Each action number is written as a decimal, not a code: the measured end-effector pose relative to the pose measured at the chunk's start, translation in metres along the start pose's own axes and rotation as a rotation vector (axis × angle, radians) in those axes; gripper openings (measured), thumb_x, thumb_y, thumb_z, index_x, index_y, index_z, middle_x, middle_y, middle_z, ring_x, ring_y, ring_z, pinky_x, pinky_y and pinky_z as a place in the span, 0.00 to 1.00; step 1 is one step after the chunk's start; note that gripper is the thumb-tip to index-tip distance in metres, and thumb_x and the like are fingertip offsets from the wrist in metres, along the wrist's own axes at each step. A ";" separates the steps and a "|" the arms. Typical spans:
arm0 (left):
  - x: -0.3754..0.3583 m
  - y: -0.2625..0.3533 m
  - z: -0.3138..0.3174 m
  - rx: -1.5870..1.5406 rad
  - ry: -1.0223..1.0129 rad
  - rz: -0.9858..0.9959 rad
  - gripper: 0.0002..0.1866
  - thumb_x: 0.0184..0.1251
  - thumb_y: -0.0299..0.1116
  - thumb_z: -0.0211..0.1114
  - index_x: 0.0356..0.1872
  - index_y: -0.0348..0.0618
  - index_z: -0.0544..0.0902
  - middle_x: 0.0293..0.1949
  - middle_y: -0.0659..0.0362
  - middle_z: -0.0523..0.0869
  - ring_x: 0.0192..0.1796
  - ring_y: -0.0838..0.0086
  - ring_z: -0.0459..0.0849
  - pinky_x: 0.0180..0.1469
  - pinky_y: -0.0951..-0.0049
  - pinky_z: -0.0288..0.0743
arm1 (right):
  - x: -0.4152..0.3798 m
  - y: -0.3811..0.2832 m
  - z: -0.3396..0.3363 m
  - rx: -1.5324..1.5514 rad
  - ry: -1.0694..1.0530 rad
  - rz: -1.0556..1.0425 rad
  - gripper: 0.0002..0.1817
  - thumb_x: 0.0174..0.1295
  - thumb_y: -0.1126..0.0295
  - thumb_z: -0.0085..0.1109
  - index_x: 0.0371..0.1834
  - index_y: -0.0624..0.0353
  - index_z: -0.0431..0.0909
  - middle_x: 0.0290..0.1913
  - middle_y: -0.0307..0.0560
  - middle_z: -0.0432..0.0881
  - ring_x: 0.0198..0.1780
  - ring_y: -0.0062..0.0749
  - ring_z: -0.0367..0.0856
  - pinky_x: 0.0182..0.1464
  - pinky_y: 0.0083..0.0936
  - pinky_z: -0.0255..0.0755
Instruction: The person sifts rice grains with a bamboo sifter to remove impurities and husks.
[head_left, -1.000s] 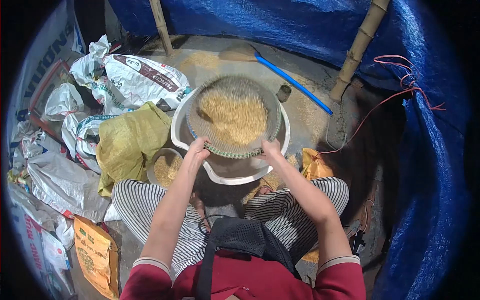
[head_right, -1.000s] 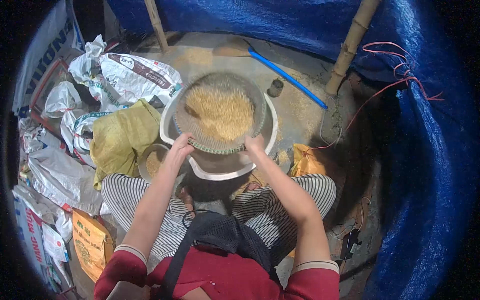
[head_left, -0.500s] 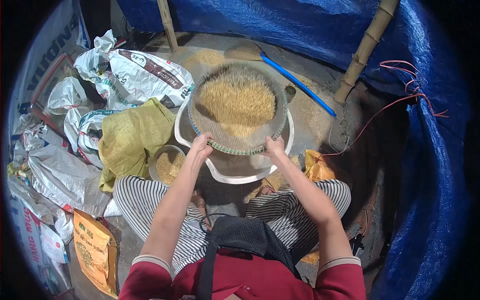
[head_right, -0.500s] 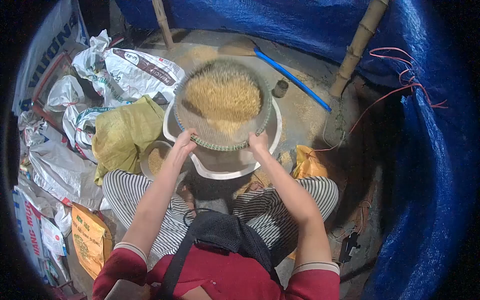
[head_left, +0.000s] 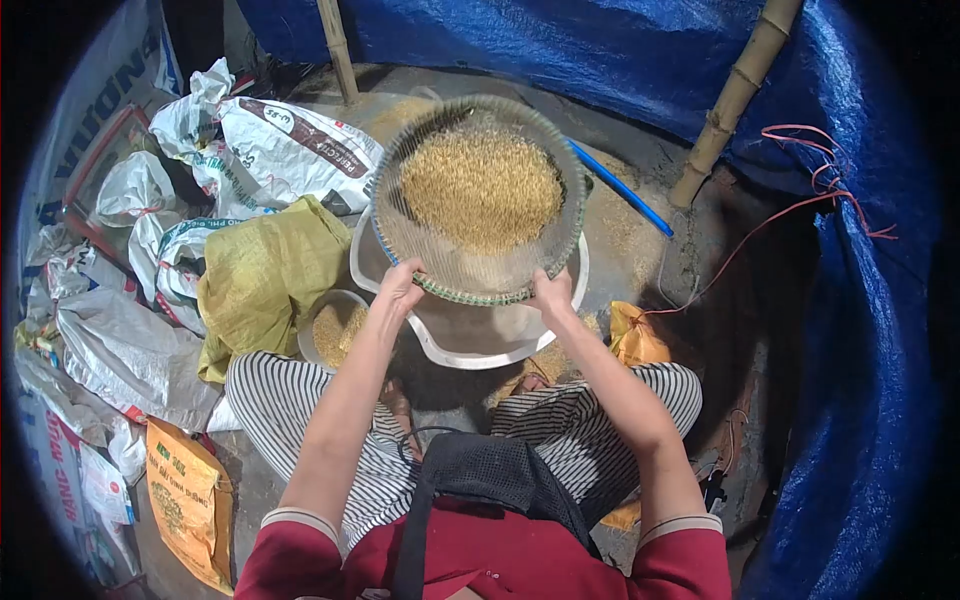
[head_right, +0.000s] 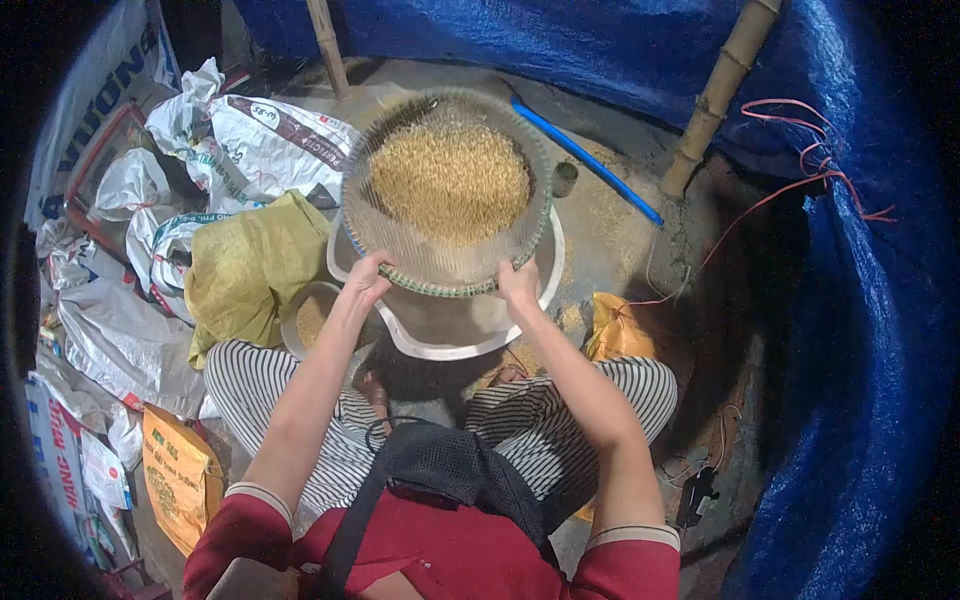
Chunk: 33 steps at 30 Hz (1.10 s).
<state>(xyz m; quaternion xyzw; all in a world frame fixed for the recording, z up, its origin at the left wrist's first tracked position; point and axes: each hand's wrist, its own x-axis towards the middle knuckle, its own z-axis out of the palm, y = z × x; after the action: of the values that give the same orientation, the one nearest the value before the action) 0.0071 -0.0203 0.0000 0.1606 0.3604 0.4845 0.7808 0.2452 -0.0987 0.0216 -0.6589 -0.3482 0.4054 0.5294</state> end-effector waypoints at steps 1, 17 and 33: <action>0.006 -0.004 -0.006 0.018 0.097 -0.041 0.21 0.39 0.12 0.45 0.42 0.29 0.66 0.40 0.49 0.72 0.44 0.58 0.74 0.50 0.58 0.70 | -0.002 -0.001 -0.001 0.000 -0.001 0.002 0.22 0.54 0.75 0.42 0.54 0.63 0.56 0.50 0.57 0.67 0.45 0.50 0.73 0.35 0.45 0.76; -0.005 0.001 0.007 -0.085 0.046 -0.083 0.21 0.39 0.12 0.46 0.42 0.31 0.65 0.40 0.49 0.71 0.44 0.55 0.73 0.48 0.55 0.70 | -0.017 -0.017 0.003 0.113 0.032 0.195 0.19 0.56 0.75 0.42 0.53 0.59 0.58 0.48 0.53 0.69 0.44 0.45 0.74 0.37 0.43 0.77; 0.008 -0.007 -0.007 -0.014 -0.024 -0.056 0.24 0.38 0.11 0.44 0.44 0.30 0.64 0.40 0.49 0.71 0.43 0.56 0.74 0.48 0.57 0.71 | -0.013 -0.009 0.004 0.138 -0.003 0.222 0.20 0.59 0.75 0.39 0.56 0.60 0.52 0.52 0.54 0.64 0.47 0.45 0.72 0.40 0.44 0.76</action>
<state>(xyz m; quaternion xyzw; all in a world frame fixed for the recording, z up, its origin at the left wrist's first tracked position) 0.0089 -0.0178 -0.0126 0.1508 0.3521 0.4631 0.7993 0.2356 -0.1069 0.0324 -0.6548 -0.2450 0.4855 0.5249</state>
